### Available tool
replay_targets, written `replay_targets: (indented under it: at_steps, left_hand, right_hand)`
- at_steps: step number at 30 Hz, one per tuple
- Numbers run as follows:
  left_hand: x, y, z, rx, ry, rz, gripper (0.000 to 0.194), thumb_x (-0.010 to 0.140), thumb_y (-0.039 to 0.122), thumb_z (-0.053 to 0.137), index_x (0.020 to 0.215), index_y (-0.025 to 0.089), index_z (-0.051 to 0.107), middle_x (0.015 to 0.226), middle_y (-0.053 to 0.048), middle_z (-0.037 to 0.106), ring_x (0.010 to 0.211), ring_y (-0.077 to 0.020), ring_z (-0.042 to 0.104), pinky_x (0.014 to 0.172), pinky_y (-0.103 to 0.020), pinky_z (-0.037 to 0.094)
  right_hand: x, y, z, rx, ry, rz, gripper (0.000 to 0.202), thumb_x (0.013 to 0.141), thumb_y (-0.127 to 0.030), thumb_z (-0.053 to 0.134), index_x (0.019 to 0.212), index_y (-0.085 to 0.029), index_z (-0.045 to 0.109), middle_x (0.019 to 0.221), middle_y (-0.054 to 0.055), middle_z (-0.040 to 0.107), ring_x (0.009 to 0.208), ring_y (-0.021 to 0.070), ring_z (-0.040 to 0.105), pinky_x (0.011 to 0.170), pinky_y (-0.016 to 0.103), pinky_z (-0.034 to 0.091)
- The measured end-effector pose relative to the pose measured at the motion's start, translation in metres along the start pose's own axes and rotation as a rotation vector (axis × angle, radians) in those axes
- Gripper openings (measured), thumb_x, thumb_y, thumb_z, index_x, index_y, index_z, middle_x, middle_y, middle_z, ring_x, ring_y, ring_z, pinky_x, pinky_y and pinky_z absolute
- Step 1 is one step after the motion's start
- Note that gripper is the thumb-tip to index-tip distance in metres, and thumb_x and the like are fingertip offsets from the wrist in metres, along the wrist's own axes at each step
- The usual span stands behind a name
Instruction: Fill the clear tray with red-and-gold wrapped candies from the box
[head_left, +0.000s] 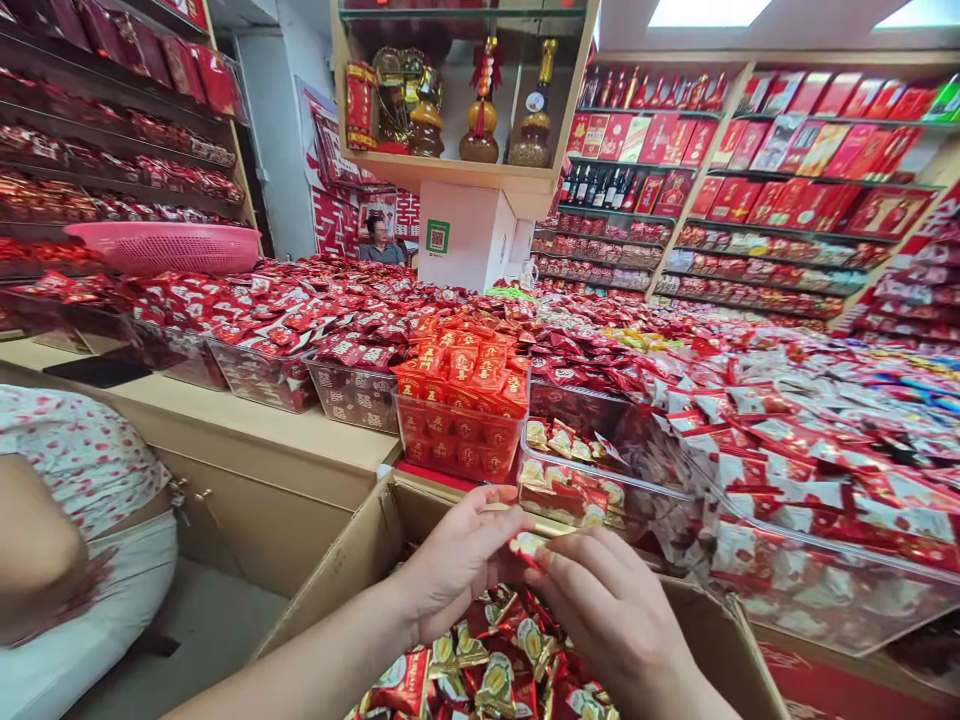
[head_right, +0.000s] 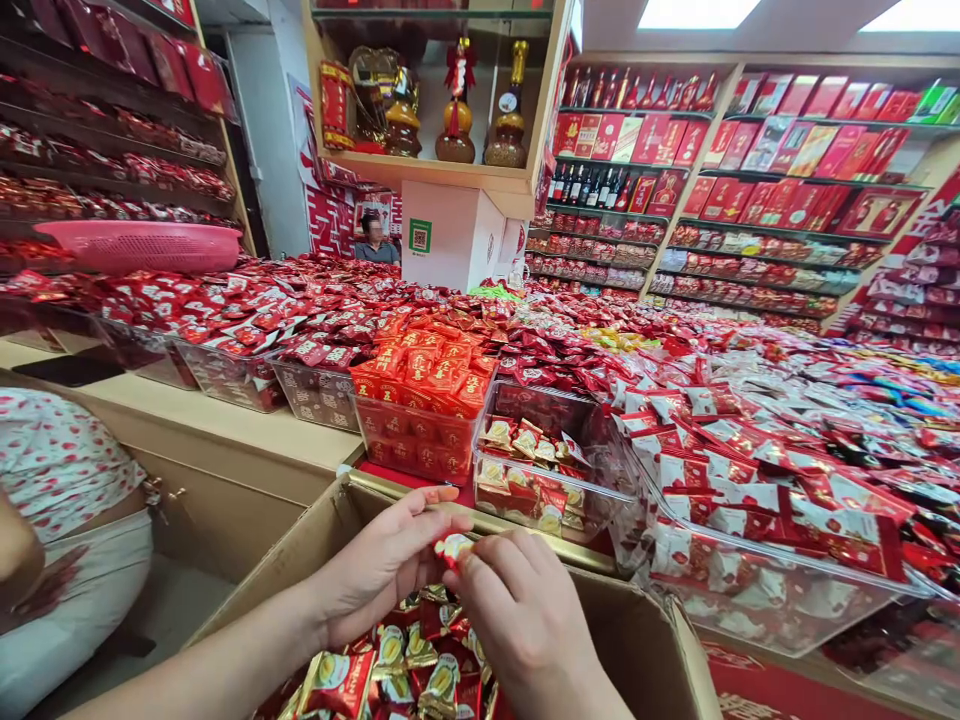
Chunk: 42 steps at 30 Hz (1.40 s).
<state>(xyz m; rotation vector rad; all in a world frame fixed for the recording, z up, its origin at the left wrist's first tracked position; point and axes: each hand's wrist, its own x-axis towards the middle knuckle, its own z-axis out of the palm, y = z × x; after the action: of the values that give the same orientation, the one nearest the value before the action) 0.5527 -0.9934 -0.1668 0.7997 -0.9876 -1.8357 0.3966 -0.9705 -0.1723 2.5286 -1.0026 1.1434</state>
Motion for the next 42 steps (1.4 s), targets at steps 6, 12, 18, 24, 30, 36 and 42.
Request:
replay_targets:
  at_steps: [6,12,18,24,30,36,42]
  left_hand:
    - [-0.001,0.009,-0.001,0.170,0.091,0.166,0.042,0.071,0.022,0.058,0.107,0.023,0.038,0.104,-0.005,0.049,0.080,-0.0112,0.052,0.068,-0.024,0.042]
    - [-0.002,0.011,-0.002,0.220,0.006,0.165,0.024,0.076,0.028,0.049,0.098,0.018,0.044,0.092,-0.005,0.055,0.077,-0.0132,0.055,0.062,-0.024,0.041]
    - [0.007,-0.006,-0.008,0.304,-0.049,0.023,0.023,0.070,0.018,0.051,0.091,0.015,0.044,0.076,-0.002,0.056,0.063,-0.0100,0.056,0.059,-0.023,0.039]
    - [0.006,-0.011,-0.013,0.387,-0.118,-0.016,0.019,0.068,0.016,0.048,0.087,0.016,0.047,0.071,0.000,0.054,0.062,-0.0100,0.053,0.054,-0.021,0.036]
    - [0.007,-0.012,-0.014,0.501,-0.179,-0.085,0.021,0.066,0.018,0.049,0.087,0.016,0.050,0.065,0.001,0.051,0.062,-0.0102,0.050,0.060,-0.024,0.038]
    - [0.008,-0.018,-0.018,0.592,-0.183,-0.062,0.021,0.067,0.024,0.049,0.086,0.017,0.053,0.066,0.001,0.052,0.061,-0.0101,0.048,0.057,-0.022,0.038]
    - [0.007,-0.018,-0.019,0.729,-0.178,-0.047,0.021,0.066,0.024,0.049,0.084,0.017,0.057,0.067,0.001,0.054,0.061,-0.0104,0.048,0.056,-0.021,0.039]
  right_hand:
    - [0.009,0.000,-0.011,-0.070,-0.090,-0.110,0.019,0.077,-0.011,0.045,0.094,-0.015,0.053,0.089,0.008,0.057,0.080,0.0161,0.050,0.069,0.031,0.042]
    - [0.067,0.070,-0.038,-0.441,-0.049,0.172,0.013,0.078,-0.027,0.045,0.079,-0.017,0.054,0.072,0.005,0.057,0.068,0.0154,0.052,0.060,0.026,0.038]
    - [0.090,0.162,0.012,-0.609,-0.696,0.379,0.015,0.071,-0.015,0.045,0.082,-0.012,0.055,0.083,0.011,0.060,0.078,0.0186,0.056,0.063,0.025,0.036]
    - [0.080,0.187,0.036,-0.543,-0.902,0.411,0.018,0.063,-0.017,0.055,0.079,-0.011,0.060,0.081,0.012,0.063,0.077,0.0195,0.057,0.062,0.024,0.038]
    - [0.090,0.196,0.023,-0.429,-0.888,0.565,0.021,0.063,-0.017,0.053,0.082,-0.015,0.062,0.082,0.005,0.064,0.074,0.0151,0.057,0.061,0.021,0.039]
    - [0.092,0.197,0.043,-0.395,-0.935,0.438,0.026,0.060,-0.032,0.059,0.081,-0.016,0.061,0.080,0.005,0.064,0.073,0.0171,0.057,0.060,0.022,0.038]
    - [0.093,0.188,0.046,-0.467,-0.941,0.391,0.027,0.059,-0.022,0.059,0.084,-0.015,0.060,0.083,0.008,0.063,0.076,0.0206,0.057,0.060,0.025,0.038]
